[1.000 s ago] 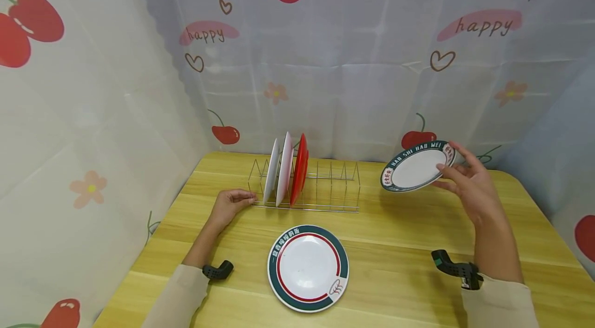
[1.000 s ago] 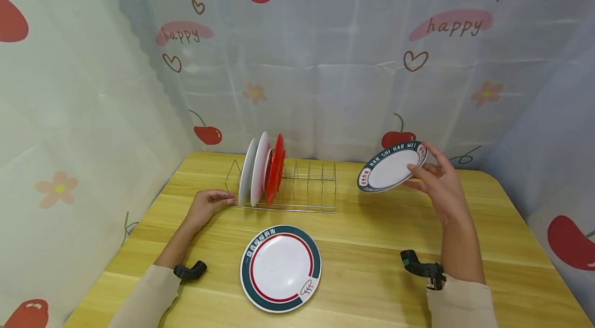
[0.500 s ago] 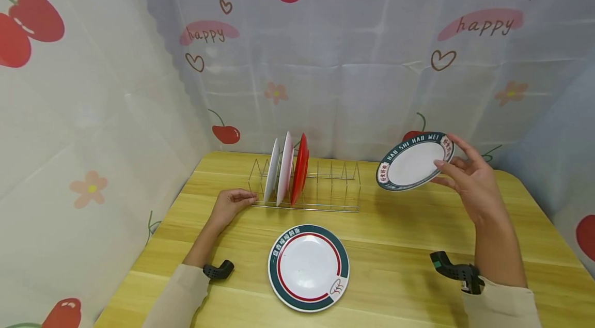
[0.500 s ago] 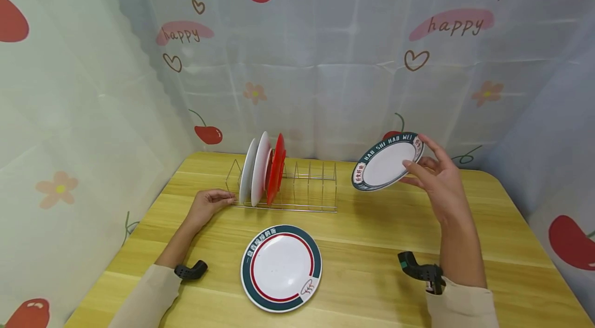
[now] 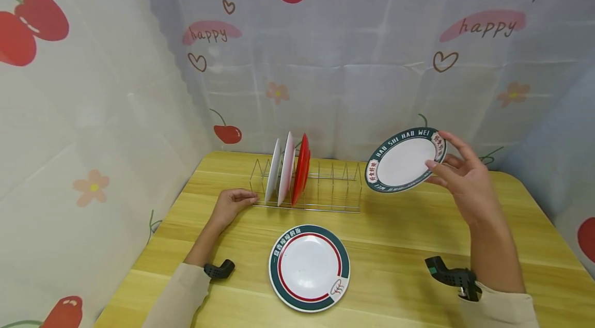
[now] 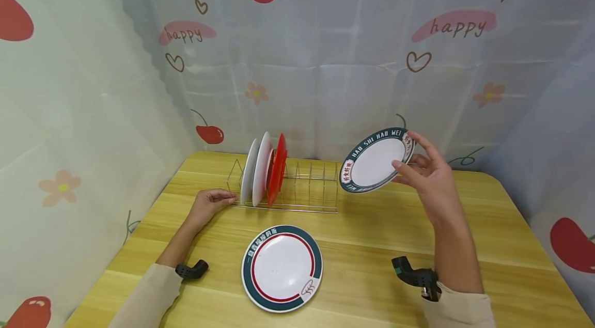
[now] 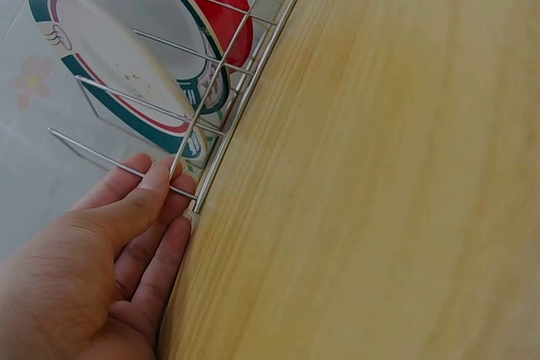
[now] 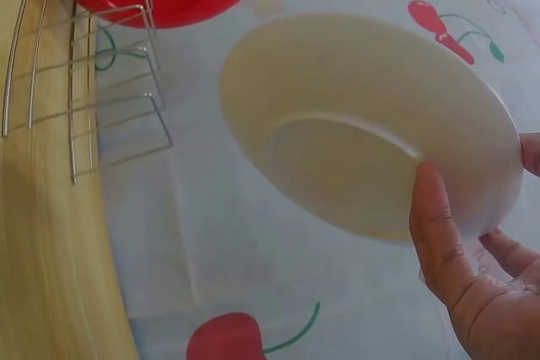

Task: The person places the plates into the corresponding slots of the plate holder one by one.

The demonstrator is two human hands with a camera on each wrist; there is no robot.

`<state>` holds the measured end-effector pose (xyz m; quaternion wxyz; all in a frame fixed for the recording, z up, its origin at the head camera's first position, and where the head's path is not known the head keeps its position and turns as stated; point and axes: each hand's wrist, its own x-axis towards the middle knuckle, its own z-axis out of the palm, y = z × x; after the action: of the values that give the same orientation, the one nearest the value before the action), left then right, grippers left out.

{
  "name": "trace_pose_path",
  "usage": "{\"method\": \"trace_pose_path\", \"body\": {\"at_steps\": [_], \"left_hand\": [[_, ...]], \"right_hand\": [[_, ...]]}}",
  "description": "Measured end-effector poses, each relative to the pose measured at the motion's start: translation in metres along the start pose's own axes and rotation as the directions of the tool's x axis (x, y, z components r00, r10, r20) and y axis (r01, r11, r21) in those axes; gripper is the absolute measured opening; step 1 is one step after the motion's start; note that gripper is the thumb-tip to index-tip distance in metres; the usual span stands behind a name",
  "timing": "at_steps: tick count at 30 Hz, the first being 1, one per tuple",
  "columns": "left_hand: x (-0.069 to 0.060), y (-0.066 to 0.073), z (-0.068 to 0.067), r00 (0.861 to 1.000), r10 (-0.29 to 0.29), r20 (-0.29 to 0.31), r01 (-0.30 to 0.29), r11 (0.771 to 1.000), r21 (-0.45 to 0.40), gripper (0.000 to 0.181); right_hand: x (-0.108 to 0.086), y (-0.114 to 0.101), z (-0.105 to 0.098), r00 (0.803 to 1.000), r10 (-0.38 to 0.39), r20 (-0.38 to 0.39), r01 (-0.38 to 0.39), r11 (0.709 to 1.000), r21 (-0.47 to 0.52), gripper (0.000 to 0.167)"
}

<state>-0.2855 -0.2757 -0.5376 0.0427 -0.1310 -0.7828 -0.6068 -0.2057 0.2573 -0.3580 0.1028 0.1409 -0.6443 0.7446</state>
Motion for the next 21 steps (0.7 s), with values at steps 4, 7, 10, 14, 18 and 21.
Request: {"method": "trace_pose_path", "body": {"at_steps": [4,7,10,14,18,21], "left_hand": [[0.000,-0.001,0.000,1.000,0.007,0.001,-0.007,1.000,-0.012,0.017],[0.000,-0.003,0.000,1.000,0.010,0.000,-0.010,1.000,-0.016,0.018],[-0.003,-0.006,0.000,1.000,0.009,-0.005,-0.009,1.000,-0.005,0.018],[-0.005,-0.005,-0.001,1.000,-0.007,-0.006,0.007,1.000,0.020,0.016],[-0.002,-0.003,-0.002,1.000,-0.009,-0.002,0.009,0.999,0.031,0.017],[-0.002,-0.002,0.000,1.000,0.003,-0.003,-0.003,1.000,0.015,0.019]], "right_hand": [[-0.001,-0.001,0.008,1.000,-0.007,0.023,0.008,1.000,-0.013,0.069],[-0.001,-0.001,0.014,0.999,-0.010,0.040,0.011,1.000,-0.017,0.069],[-0.002,0.001,0.020,0.999,-0.008,0.052,0.009,0.999,-0.031,0.069],[-0.004,0.003,0.029,0.999,-0.012,0.050,0.015,0.998,-0.063,0.070],[-0.002,0.002,0.037,0.998,-0.019,0.055,0.023,0.998,-0.063,0.070],[-0.001,0.000,0.041,0.997,-0.018,0.069,0.022,0.998,-0.057,0.069]]}}
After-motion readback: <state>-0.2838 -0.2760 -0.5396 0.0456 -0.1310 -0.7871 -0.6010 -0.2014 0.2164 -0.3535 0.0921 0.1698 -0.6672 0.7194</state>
